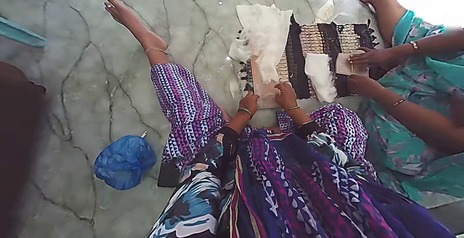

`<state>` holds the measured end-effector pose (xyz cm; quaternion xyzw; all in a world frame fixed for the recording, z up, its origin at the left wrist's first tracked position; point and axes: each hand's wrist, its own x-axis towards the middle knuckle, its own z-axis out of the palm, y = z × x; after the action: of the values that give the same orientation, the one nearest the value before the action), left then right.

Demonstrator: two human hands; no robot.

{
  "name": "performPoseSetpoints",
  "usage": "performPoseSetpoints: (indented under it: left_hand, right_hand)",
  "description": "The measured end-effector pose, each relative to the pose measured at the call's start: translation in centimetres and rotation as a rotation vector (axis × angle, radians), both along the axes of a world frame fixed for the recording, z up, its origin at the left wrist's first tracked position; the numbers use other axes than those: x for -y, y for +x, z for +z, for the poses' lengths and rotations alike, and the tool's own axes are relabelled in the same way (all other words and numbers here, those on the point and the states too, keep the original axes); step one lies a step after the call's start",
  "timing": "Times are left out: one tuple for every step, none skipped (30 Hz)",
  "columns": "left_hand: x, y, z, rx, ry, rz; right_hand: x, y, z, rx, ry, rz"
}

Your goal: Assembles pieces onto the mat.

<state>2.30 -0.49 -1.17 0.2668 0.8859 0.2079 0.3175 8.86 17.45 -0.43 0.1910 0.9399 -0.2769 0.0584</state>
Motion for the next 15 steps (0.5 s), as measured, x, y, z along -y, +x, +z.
performPoseSetpoints:
  left_hand:
    - [0.0,0.0,-0.2,-0.011,0.008,0.013]
    - [-0.1,0.0,-0.2,-0.004,0.003,0.025]
    - [-0.2,-0.1,0.1,0.014,-0.017,0.026]
    - [-0.2,-0.2,0.3,0.024,-0.028,0.027]
    - [-0.2,-0.2,0.2,0.027,-0.031,0.028]
    - [-0.2,-0.2,0.1,0.024,-0.023,0.031]
    - [-0.1,-0.2,-0.2,0.019,-0.011,0.035]
    - [0.1,-0.2,-0.5,0.017,0.009,0.045]
    - [0.2,-0.2,-0.5,0.043,0.011,0.051]
    - [0.4,-0.4,-0.4,0.082,0.008,0.055]
    - [0.7,-0.7,-0.5,0.128,0.009,0.051]
    - [1.0,-0.9,-0.7,0.169,0.011,0.03]
    - [1.3,-1.0,-1.2,0.2,0.017,-0.004]
    - [1.7,-1.2,-1.6,0.231,0.011,-0.051]
    - [1.9,-1.4,-1.9,0.258,-0.003,-0.097]
  right_hand:
    - [0.8,0.2,0.2,-0.028,0.039,0.044]
    - [1.7,0.5,0.0,-0.042,0.08,0.104]
    - [2.5,0.7,-0.4,-0.033,0.114,0.167]
    - [3.2,0.9,-1.0,-0.006,0.144,0.23]
    - [3.7,1.0,-1.6,0.05,0.169,0.275]
    - [4.1,1.1,-2.2,0.12,0.187,0.302]
    - [4.3,1.2,-2.6,0.192,0.197,0.316]
    - [4.5,1.4,-2.9,0.239,0.2,0.319]
    - [4.6,1.7,-2.9,0.285,0.192,0.323]
    - [4.9,2.0,-2.5,0.335,0.171,0.325]
    - [5.2,2.7,-2.2,0.363,0.156,0.328]
    - [5.3,3.6,-1.8,0.393,0.148,0.339]
    - [5.4,4.3,-1.2,0.45,0.14,0.358]
    - [5.5,4.8,-0.3,0.525,0.13,0.384]
    - [5.5,5.0,0.8,0.588,0.126,0.41]
